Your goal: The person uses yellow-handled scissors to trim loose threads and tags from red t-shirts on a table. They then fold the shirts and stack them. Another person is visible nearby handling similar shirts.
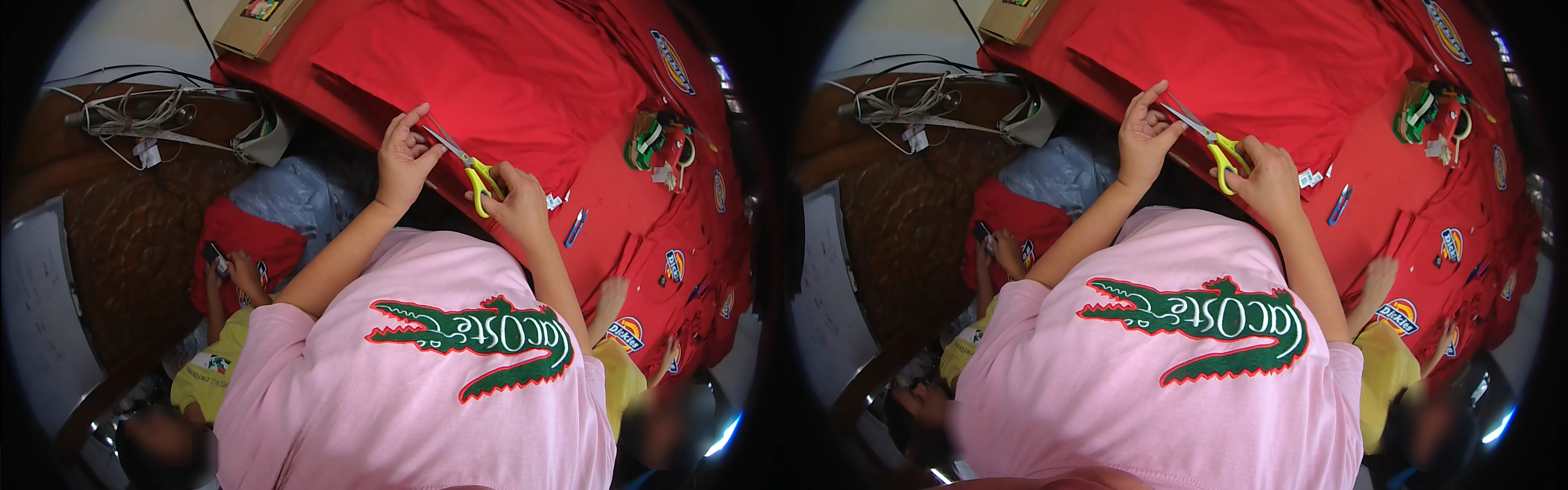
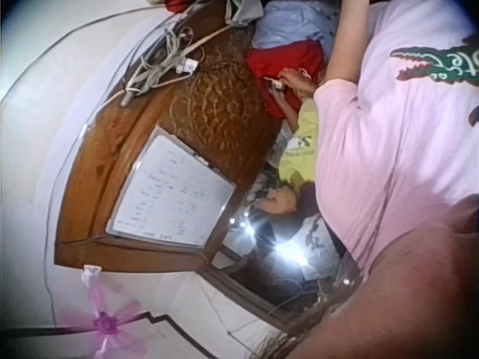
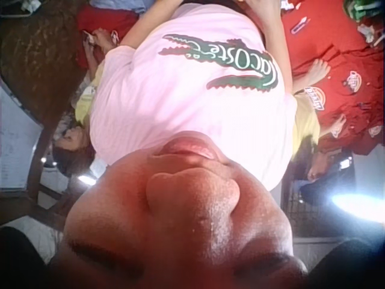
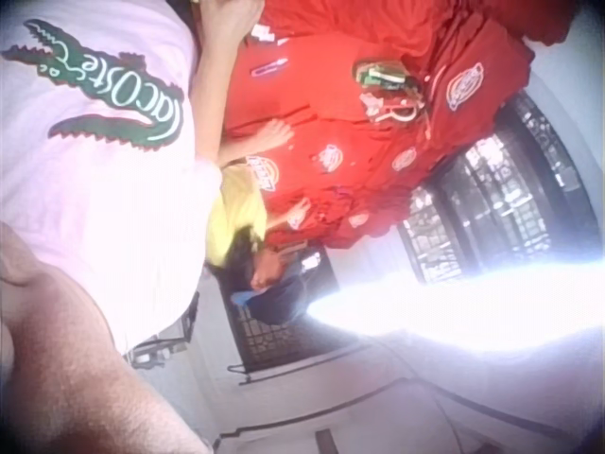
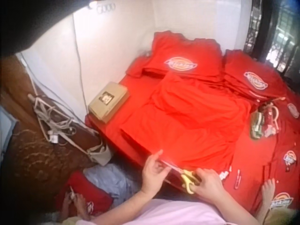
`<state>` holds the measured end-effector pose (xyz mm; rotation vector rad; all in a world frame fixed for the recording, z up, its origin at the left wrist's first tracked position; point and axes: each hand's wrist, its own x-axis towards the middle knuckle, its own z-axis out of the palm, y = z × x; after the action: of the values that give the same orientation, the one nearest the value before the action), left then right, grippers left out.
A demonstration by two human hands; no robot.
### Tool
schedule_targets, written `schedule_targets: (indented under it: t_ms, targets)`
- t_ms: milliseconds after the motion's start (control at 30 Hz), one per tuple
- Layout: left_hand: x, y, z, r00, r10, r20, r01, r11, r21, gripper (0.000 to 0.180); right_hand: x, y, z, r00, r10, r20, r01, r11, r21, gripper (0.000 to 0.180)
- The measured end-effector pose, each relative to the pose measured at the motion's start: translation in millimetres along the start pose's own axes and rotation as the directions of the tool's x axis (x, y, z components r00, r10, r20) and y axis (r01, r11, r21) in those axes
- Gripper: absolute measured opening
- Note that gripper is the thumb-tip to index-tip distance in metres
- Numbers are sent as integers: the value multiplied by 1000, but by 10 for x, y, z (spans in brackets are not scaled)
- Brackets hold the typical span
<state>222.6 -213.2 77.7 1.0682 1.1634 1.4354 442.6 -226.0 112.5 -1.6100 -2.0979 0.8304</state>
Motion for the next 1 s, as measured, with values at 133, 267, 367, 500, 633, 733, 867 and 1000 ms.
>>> schedule_targets:
  t_ms: [133, 267, 367, 500, 633, 733, 867, 1000]
  targets:
    - [15, -37, -8, 1000, 17, -19, -17, 1000, 2, 68, 23, -13, 9, 999, -27, -24, 27, 1000, -8, 43]
    - [21, -40, -7, 1000, 19, -21, -20, 1000, -12, 65, 8, 67, 44, 994, 96, 56, -103, 987, 128, 38]
    - [41, -150, -46, 998, 37, -48, -37, 999, 7, 60, -6, 111, 78, 992, 105, 73, -115, 982, 148, 32]
    - [88, -307, -134, 997, 23, -68, -19, 998, 53, 60, 28, 78, 96, 997, 63, 38, -68, 988, 137, 38]
    - [97, -159, -57, 997, -17, -70, 11, 996, -87, 67, 169, 16, 98, 996, 64, 56, -70, 989, 127, 43]
    - [110, -180, -77, 998, -35, -58, 29, 994, -102, 70, 257, 4, 122, 999, 37, 37, -40, 995, 95, 45]
    - [114, -189, -82, 997, -38, -75, 27, 990, -138, 71, 322, -8, 117, 999, -2, 49, -2, 997, 80, 40]
    - [104, -215, -104, 995, -66, -80, 56, 991, -122, 73, 279, 37, 163, 998, 20, 57, -25, 996, 82, 38]
